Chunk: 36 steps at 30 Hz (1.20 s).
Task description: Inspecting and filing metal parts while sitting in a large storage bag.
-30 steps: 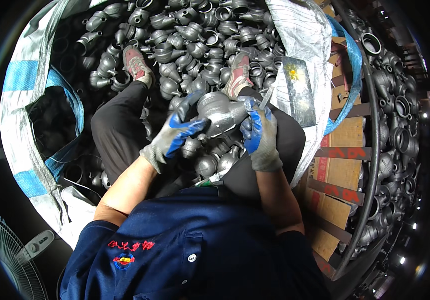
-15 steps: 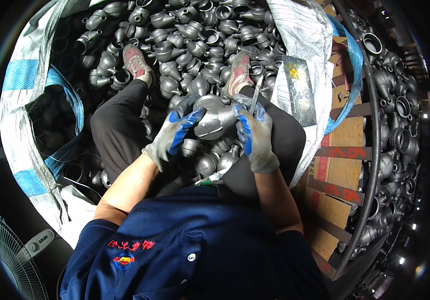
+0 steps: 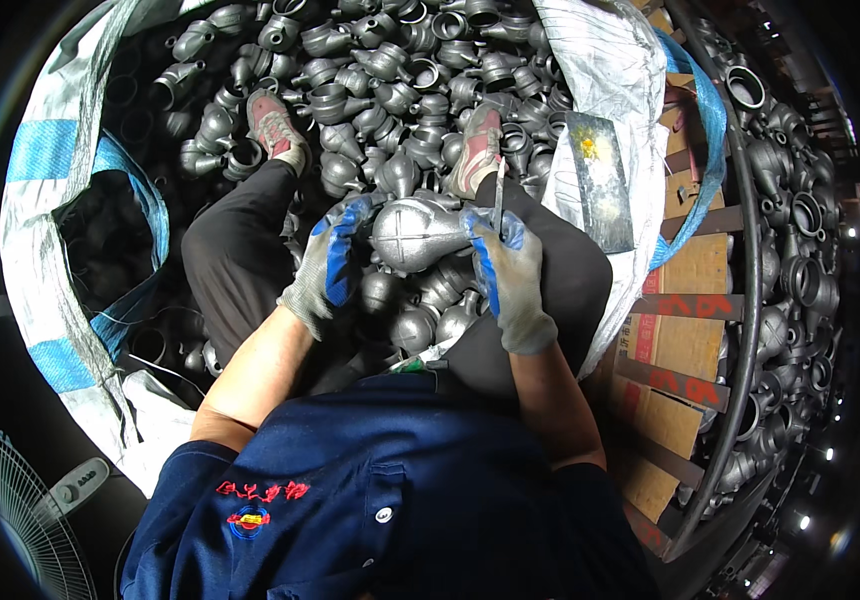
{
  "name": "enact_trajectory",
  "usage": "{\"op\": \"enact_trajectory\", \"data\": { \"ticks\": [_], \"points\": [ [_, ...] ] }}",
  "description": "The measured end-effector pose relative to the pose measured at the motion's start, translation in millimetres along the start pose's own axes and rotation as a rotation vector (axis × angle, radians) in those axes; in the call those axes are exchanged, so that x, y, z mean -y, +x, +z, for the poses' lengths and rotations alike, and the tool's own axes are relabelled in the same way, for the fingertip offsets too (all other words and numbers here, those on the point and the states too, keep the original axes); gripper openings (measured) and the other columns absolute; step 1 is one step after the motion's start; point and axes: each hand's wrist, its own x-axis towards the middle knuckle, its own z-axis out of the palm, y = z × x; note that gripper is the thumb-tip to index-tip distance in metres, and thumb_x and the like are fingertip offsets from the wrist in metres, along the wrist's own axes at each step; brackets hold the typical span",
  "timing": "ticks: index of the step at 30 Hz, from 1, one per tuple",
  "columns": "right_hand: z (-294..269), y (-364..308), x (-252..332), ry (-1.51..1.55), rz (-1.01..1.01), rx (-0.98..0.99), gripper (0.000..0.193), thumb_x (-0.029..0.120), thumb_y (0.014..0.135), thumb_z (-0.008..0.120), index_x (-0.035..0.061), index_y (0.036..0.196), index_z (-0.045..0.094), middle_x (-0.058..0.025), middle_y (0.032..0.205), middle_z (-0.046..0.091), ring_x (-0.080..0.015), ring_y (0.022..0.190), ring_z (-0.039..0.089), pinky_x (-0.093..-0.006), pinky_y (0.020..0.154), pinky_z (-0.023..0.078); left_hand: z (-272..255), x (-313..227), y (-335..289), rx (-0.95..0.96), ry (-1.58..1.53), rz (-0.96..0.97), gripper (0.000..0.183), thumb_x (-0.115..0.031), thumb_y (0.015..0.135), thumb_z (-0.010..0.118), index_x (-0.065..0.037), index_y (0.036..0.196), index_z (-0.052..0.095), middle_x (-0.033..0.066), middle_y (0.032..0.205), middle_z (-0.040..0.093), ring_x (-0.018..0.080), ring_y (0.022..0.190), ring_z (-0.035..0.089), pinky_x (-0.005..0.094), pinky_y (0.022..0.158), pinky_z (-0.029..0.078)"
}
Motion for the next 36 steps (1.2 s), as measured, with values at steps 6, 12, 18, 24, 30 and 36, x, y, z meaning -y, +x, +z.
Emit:
{"op": "enact_trajectory", "data": {
  "ticks": [6,12,18,24,30,36],
  "points": [
    [-7.0,3.0,-5.1,0.026,0.016,0.092,0.025,0.015,0.091,0.056,0.0019,0.111,0.061,-0.0002,0.07,0.061,0.0001,0.044,0.04,-0.017,0.04,0.029,-5.1,12.3,5.1,0.052,-0.065,0.044,0.039,-0.031,0.1,0.036,-0.003,0.121,0.054,0.0082,0.113,0.061,0.0155,0.103,0.058,0.0308,0.089,0.047],
    [-4.2,-4.0,7.2,0.015,0.057,0.149,0.026,0.015,0.091,0.055,0.0025,0.113,0.06,-0.0036,0.072,0.064,0.0003,0.046,0.042,-0.0158,0.042,0.03,0.8,2.4,0.4,-0.047,-0.177,-0.046,0.039,-0.031,0.1,0.036,-0.003,0.12,0.054,0.0085,0.112,0.061,0.0155,0.103,0.058,0.03,0.089,0.046],
    [-3.2,-3.2,-4.2,0.105,0.009,0.084,0.019,0.012,0.088,0.059,0.0027,0.104,0.062,-0.0028,0.066,0.062,0.0004,0.042,0.037,-0.0175,0.037,0.024,-7.6,16.3,7.5,0.03,-0.021,0.105,0.037,-0.029,0.099,0.041,-0.003,0.12,0.054,0.0082,0.112,0.061,0.0146,0.102,0.058,0.0296,0.089,0.046],
    [-10.3,-0.4,3.2,0.103,0.02,0.131,0.03,0.018,0.091,0.056,-0.0003,0.114,0.059,-0.004,0.07,0.063,-0.0027,0.049,0.047,-0.0147,0.047,0.033,5.0,11.1,6.7,-0.044,-0.436,-0.047,0.017,-0.017,0.094,0.053,-0.005,0.103,0.06,0.0027,0.085,0.064,0.0079,0.066,0.059,0.0207,0.055,0.048],
    [-10.6,-3.6,11.0,0.119,-0.008,0.131,0.029,0.014,0.092,0.054,-0.002,0.115,0.058,-0.0059,0.079,0.065,-0.0038,0.058,0.055,-0.0147,0.051,0.04,-2.3,3.0,5.7,0.014,-0.13,0.14,0.02,-0.015,0.093,0.055,-0.003,0.108,0.06,0.005,0.095,0.064,0.008,0.073,0.061,0.0202,0.063,0.051],
    [-24.8,6.4,14.8,0.117,-0.065,0.09,0.018,0.013,0.087,0.062,0.0019,0.101,0.061,-0.0036,0.064,0.061,-0.0025,0.046,0.044,-0.0178,0.043,0.03,-2.0,-4.9,2.0,0.292,0.012,0.133,0.066,-0.015,0.082,0.069,-0.001,0.139,0.037,0.0118,0.136,0.045,0.0235,0.12,0.048,0.034,0.103,0.038]
  ]
}}
